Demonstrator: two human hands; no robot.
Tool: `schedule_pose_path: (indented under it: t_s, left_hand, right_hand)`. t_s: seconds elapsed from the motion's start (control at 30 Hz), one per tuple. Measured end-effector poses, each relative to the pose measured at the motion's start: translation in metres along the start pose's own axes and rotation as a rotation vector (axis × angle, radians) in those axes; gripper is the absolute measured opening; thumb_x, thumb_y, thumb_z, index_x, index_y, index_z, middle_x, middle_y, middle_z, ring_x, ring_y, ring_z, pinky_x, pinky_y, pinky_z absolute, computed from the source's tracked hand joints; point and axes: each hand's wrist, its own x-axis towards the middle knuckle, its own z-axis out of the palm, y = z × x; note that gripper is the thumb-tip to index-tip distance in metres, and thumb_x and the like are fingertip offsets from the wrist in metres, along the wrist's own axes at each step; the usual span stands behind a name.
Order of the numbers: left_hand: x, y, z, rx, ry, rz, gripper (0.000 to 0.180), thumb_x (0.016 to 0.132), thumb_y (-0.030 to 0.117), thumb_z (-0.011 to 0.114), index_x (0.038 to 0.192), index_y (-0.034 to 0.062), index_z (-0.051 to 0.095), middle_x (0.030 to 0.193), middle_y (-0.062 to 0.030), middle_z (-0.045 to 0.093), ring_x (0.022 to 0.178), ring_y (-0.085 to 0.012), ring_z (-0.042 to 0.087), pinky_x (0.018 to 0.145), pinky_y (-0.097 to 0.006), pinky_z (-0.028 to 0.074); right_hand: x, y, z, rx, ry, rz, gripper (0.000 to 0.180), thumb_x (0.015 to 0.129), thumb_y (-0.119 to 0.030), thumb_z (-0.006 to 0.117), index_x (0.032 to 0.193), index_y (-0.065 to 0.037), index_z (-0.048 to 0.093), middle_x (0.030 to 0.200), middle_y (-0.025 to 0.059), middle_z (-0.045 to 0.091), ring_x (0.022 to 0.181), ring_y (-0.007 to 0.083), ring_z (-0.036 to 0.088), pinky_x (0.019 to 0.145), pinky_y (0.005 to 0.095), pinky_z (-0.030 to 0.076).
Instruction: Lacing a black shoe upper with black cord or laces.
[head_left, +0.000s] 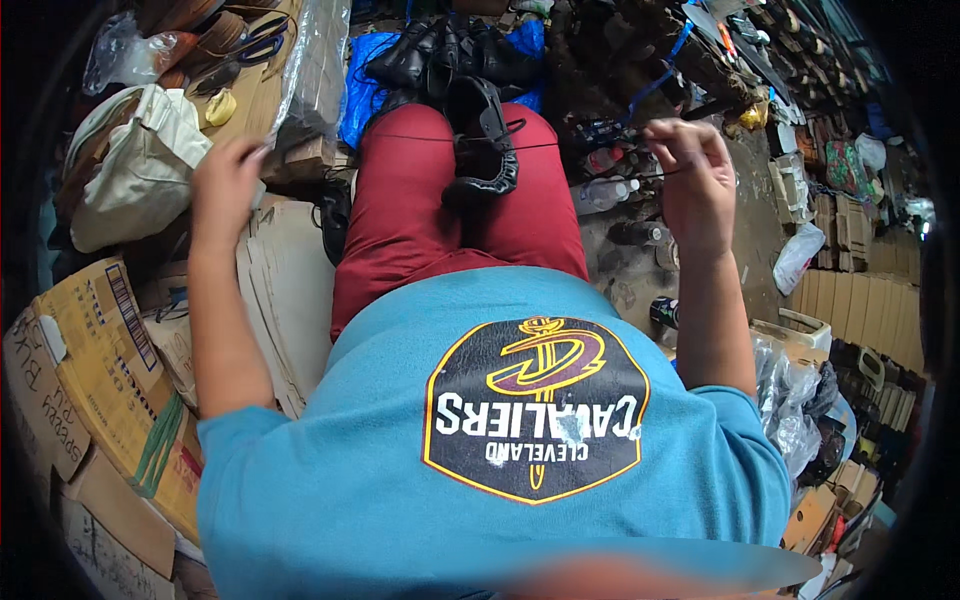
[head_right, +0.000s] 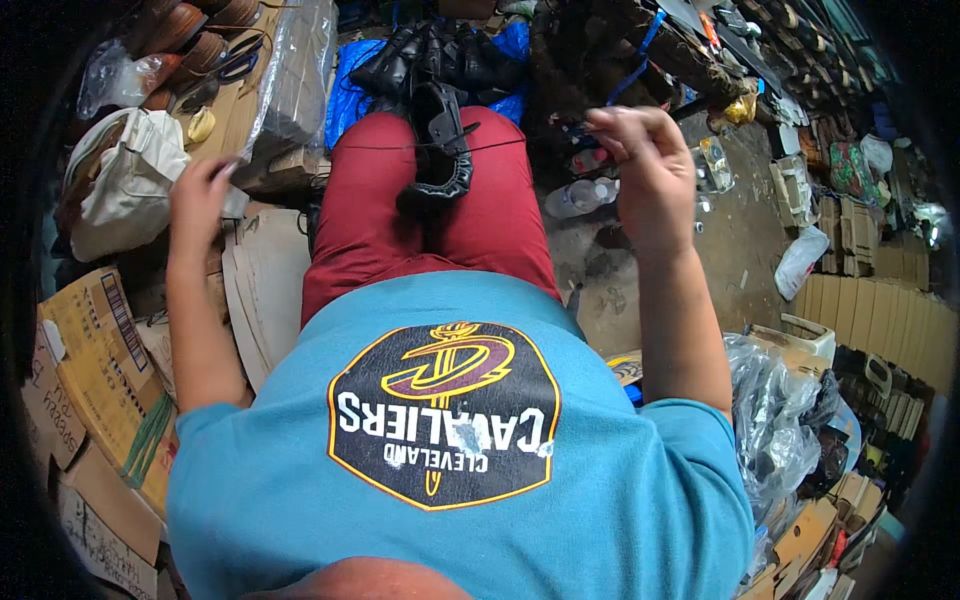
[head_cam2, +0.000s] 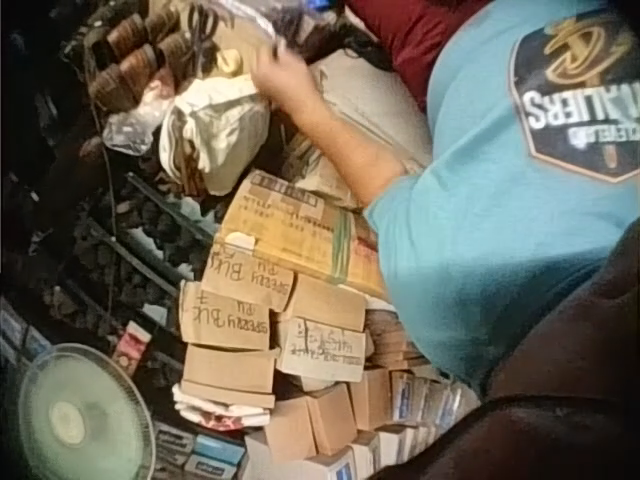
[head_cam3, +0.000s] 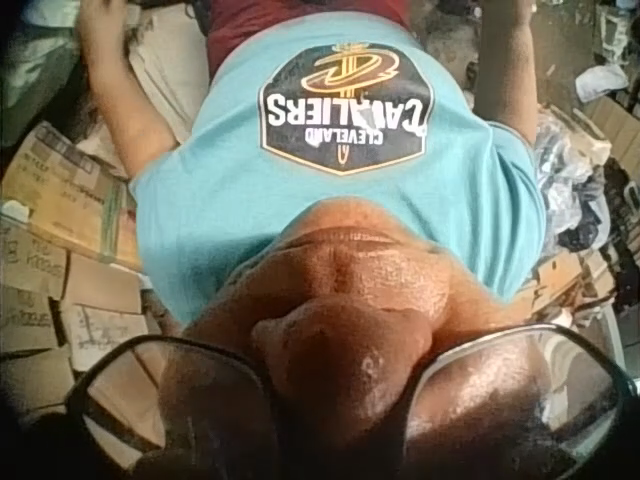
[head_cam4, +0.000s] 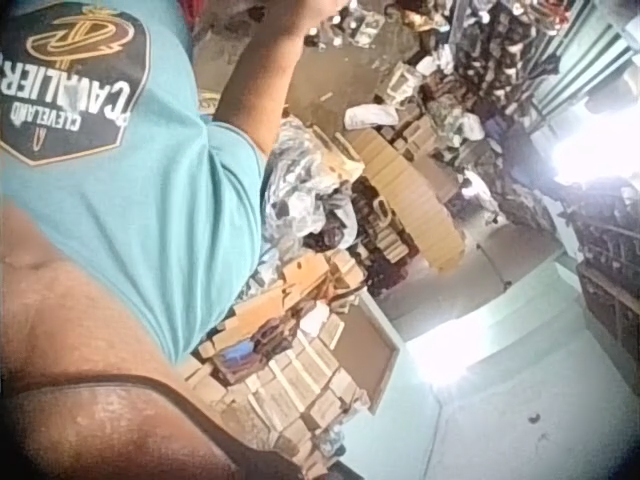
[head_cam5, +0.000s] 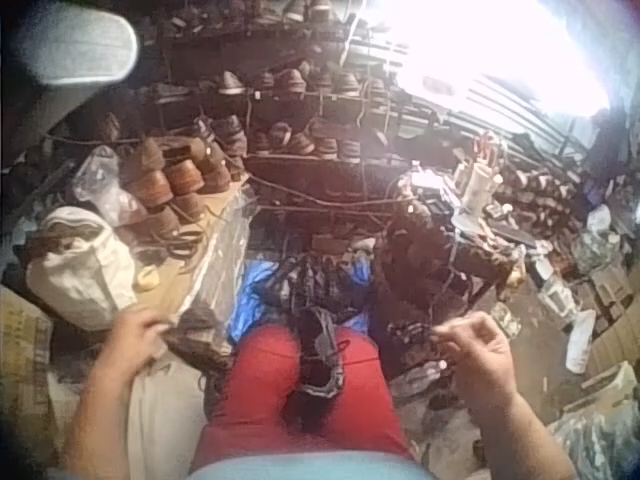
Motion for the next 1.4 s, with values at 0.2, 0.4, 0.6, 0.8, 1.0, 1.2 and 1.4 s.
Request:
schedule_pose_path:
  t_s: [0.2, 0.4, 0.6, 0.8, 1.0, 1.2, 1.4]
  left_hand:
    - [-0.076, -0.068, -0.005, 0.596, -0.154, -0.341, 0.024, 0.083, 0.017, 0.061, 0.105, 0.0097, 0.065, 0.110, -0.0124, 0.061, 0.100, -0.0306, 0.059, 0.083, -0.039, 0.047]
    - [-0.028, 0.040, 0.072, -0.141, -0.076, 0.242, 0.038, 0.080, 0.018, 0.065, 0.116, 0.0071, 0.061, 0.117, -0.0140, 0.060, 0.106, -0.0312, 0.058, 0.095, -0.040, 0.044]
    - [-0.011, 0.097, 0.105, -0.243, -0.318, 0.358, 0.034, 0.086, 0.031, 0.060, 0.106, 0.0036, 0.063, 0.088, -0.0156, 0.063, 0.090, -0.0279, 0.059, 0.080, -0.040, 0.045]
    - [0.030, 0.082, 0.102, -0.563, -0.360, -0.026, 0.039, 0.084, 0.032, 0.068, 0.063, 0.0082, 0.044, 0.061, 0.0049, 0.038, 0.061, -0.0055, 0.033, 0.053, -0.026, 0.030]
    - [0.063, 0.071, 0.141, -0.499, -0.337, 0.005, 0.049, 0.075, 0.039, 0.074, 0.057, 0.0036, 0.045, 0.052, -0.0041, 0.041, 0.050, -0.0141, 0.039, 0.048, -0.032, 0.034]
    - [0.061, 0.030, 0.150, -0.592, -0.355, -0.067, 0.045, 0.077, 0.036, 0.073, 0.055, 0.0069, 0.047, 0.051, 0.0015, 0.043, 0.050, -0.0098, 0.037, 0.047, -0.030, 0.031]
    - [0.044, 0.041, 0.092, -0.469, -0.372, 0.118, 0.042, 0.082, 0.032, 0.068, 0.061, 0.0006, 0.050, 0.059, -0.0021, 0.045, 0.061, -0.0107, 0.041, 0.055, -0.030, 0.034]
  right_hand:
    - [-0.039, 0.009, -0.109, -0.683, -0.149, 0.572, 0.026, 0.082, -0.012, 0.069, 0.105, -0.003, 0.063, 0.098, 0.0029, 0.064, 0.091, 0.0132, 0.059, 0.084, 0.0283, 0.046]
    - [-0.027, 0.048, -0.042, -0.908, -0.335, 0.391, 0.040, 0.075, -0.011, 0.072, 0.114, -0.009, 0.063, 0.110, 0.0110, 0.058, 0.100, 0.0224, 0.059, 0.085, 0.0333, 0.049]
    - [-0.006, 0.077, 0.020, -1.062, -0.522, 0.059, 0.022, 0.084, -0.019, 0.068, 0.099, -0.005, 0.060, 0.095, 0.0046, 0.058, 0.090, 0.0162, 0.057, 0.079, 0.0284, 0.046]
    - [0.013, 0.069, 0.045, -0.722, -0.393, 0.267, 0.031, 0.091, -0.025, 0.061, 0.068, -0.006, 0.050, 0.064, -0.0041, 0.040, 0.062, 0.0043, 0.036, 0.054, 0.0233, 0.032]
    - [-0.003, 0.071, -0.008, -0.772, -0.169, 0.433, 0.043, 0.085, -0.027, 0.068, 0.057, -0.006, 0.042, 0.056, -0.0064, 0.033, 0.054, 0.0043, 0.031, 0.046, 0.0272, 0.027]
    - [-0.019, 0.078, -0.026, -0.761, -0.208, 0.402, 0.044, 0.086, -0.025, 0.065, 0.056, -0.007, 0.038, 0.056, -0.0064, 0.031, 0.054, 0.0051, 0.028, 0.046, 0.0281, 0.025]
    - [-0.018, 0.053, -0.023, -0.345, -0.233, 0.723, 0.024, 0.089, -0.030, 0.062, 0.080, -0.009, 0.058, 0.070, -0.0088, 0.047, 0.064, 0.0024, 0.039, 0.056, 0.0198, 0.030]
